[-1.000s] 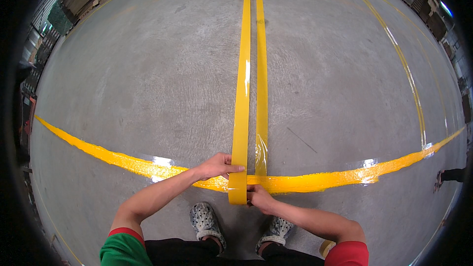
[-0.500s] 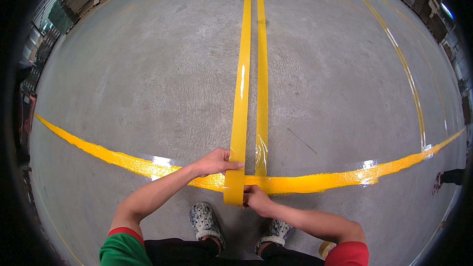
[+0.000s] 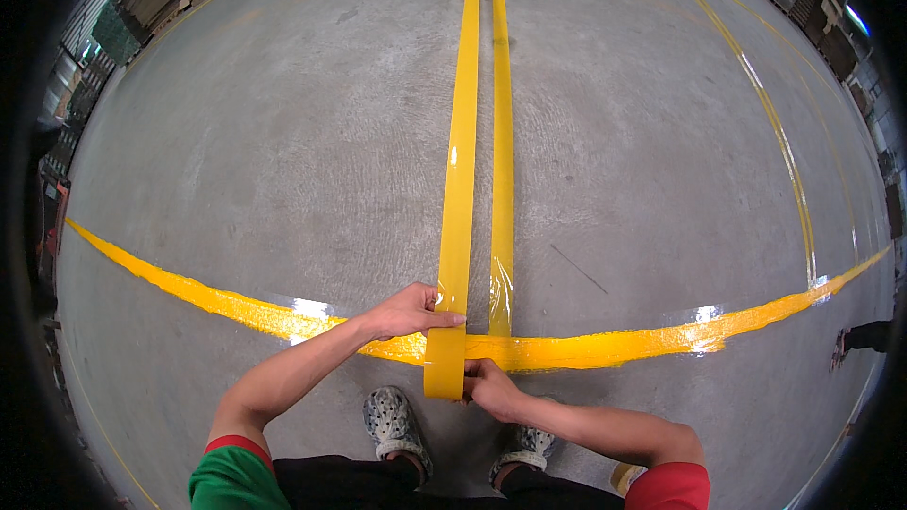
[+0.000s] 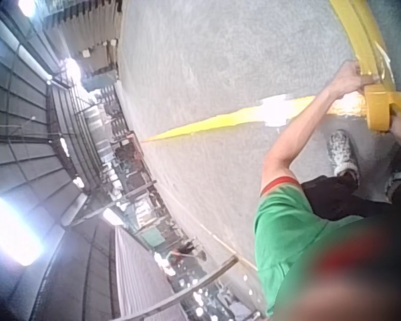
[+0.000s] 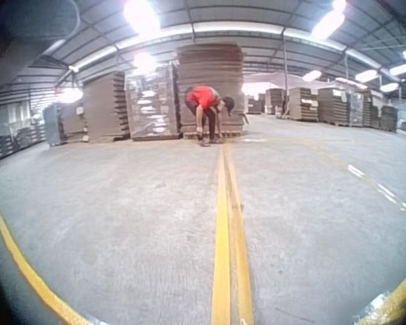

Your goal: The person applies yellow floor tape to a concrete floor in a warehouse, creating intersecting lines. They unroll the tape, press it down, and cut it with a utility knife, repeating the process to form a grid pattern.

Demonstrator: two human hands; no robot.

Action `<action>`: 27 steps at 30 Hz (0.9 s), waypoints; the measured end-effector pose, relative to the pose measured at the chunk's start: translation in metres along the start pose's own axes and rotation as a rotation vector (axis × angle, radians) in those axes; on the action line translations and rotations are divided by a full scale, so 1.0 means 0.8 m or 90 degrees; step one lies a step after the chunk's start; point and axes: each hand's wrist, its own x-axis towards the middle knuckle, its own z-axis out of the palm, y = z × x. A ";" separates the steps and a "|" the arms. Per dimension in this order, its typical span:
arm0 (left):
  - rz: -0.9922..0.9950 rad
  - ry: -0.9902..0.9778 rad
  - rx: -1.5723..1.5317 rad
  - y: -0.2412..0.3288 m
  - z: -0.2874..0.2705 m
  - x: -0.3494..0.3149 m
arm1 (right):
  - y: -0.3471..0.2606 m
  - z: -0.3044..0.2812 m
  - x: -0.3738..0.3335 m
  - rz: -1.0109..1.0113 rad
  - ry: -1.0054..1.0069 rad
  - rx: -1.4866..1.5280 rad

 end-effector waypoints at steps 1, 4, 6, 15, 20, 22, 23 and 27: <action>0.002 -0.001 0.000 0.003 0.000 -0.001 | -0.002 0.000 -0.001 -0.007 -0.002 -0.017; 0.006 -0.001 0.003 0.012 0.002 -0.006 | -0.011 0.005 -0.008 -0.031 0.000 -0.049; 0.009 0.004 0.010 0.019 0.004 -0.010 | -0.019 0.012 -0.016 -0.060 0.009 -0.069; 0.036 0.021 -0.008 0.066 0.014 -0.041 | -0.045 0.043 -0.046 -0.176 0.056 -0.059; 0.025 0.043 0.023 0.102 0.019 -0.062 | -0.068 0.056 -0.061 -0.212 0.048 -0.047; 0.044 0.055 0.049 0.119 0.023 -0.071 | -0.075 0.061 -0.072 -0.264 0.058 -0.070; 0.054 0.061 0.062 0.128 0.025 -0.076 | -0.078 0.063 -0.077 -0.307 0.064 -0.092; 0.136 0.085 0.167 0.170 0.041 -0.083 | -0.096 0.053 -0.100 -0.336 0.102 -0.209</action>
